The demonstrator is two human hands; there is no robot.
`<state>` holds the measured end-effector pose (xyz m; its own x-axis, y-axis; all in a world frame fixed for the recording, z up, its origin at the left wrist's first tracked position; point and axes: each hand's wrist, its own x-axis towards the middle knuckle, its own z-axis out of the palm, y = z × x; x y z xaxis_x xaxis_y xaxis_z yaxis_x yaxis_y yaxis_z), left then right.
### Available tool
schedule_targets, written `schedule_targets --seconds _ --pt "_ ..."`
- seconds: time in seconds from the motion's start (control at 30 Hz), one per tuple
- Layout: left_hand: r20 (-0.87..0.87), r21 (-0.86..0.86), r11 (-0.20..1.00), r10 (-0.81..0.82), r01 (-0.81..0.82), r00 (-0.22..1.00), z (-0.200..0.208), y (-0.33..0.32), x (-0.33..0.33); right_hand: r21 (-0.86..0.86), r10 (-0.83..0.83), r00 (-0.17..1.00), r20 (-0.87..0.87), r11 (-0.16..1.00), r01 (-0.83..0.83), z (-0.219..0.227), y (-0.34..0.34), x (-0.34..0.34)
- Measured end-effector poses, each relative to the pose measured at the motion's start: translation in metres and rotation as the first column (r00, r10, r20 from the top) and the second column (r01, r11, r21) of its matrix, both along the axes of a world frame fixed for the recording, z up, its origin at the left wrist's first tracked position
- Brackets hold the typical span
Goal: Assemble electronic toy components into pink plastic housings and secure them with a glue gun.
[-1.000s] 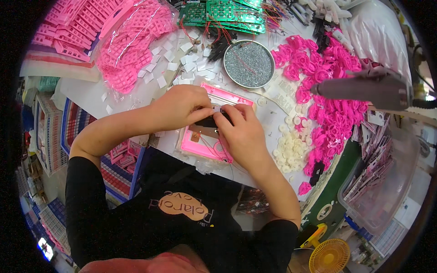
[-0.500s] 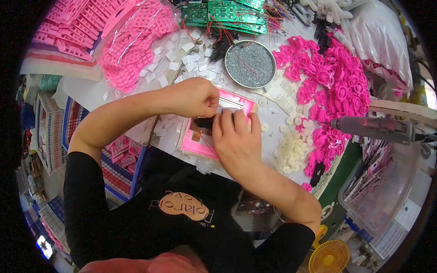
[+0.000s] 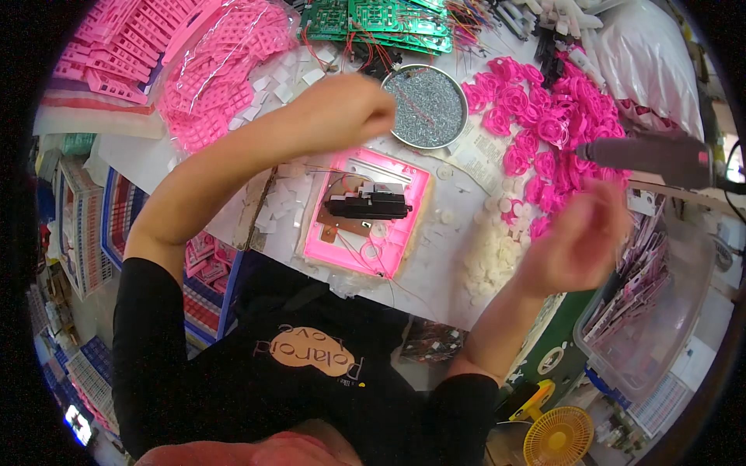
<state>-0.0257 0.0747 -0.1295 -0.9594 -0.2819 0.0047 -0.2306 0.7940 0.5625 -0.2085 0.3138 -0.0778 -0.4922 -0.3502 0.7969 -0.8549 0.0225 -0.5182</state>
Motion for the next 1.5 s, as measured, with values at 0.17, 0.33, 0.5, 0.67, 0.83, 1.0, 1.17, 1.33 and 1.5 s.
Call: schedule_targets --seconds 0.17,0.33,0.5,0.67,0.83,1.0,1.17,1.33,1.5 --pt "0.071 -0.462 0.884 -0.048 0.075 0.996 -0.054 -0.002 -0.053 -0.103 0.062 0.990 0.130 0.994 -0.049 0.021 -0.036 -0.067" --pt "0.156 -0.384 0.920 -0.025 0.084 0.988 -0.054 0.005 -0.059 -0.098 0.496 0.704 0.507 0.845 -0.525 0.017 -0.065 -0.064" --pt "0.094 -0.426 0.901 -0.044 0.080 0.995 -0.061 -0.001 -0.061 -0.239 0.660 0.475 0.582 0.697 -0.676 0.011 -0.086 -0.031" --pt "0.073 -0.441 0.889 -0.099 0.121 0.992 -0.041 0.004 -0.055 -0.430 0.708 0.356 0.610 0.672 -0.603 0.000 -0.081 0.017" --pt "-0.402 -0.284 0.948 -0.255 0.145 0.880 -0.003 0.056 0.026 -0.609 0.853 0.147 0.500 0.467 -0.641 -0.002 -0.030 0.055" --pt "-0.353 0.036 0.989 -0.125 0.147 0.927 0.000 0.085 0.071 -0.596 0.897 0.126 0.424 0.381 -0.707 0.008 -0.019 0.096" --pt "-0.441 0.165 0.980 -0.031 0.115 0.897 -0.010 0.090 0.072 -0.552 0.879 0.112 0.464 0.386 -0.740 0.007 -0.021 0.101" --pt "-0.447 0.112 0.986 -0.062 0.124 0.892 -0.010 0.088 0.071 -0.530 0.863 0.095 0.495 0.387 -0.754 0.003 -0.021 0.104" --pt "-0.350 0.165 0.978 -0.066 0.130 0.935 0.002 0.078 0.062 -0.531 0.861 0.126 0.493 0.413 -0.740 -0.002 -0.020 0.102"
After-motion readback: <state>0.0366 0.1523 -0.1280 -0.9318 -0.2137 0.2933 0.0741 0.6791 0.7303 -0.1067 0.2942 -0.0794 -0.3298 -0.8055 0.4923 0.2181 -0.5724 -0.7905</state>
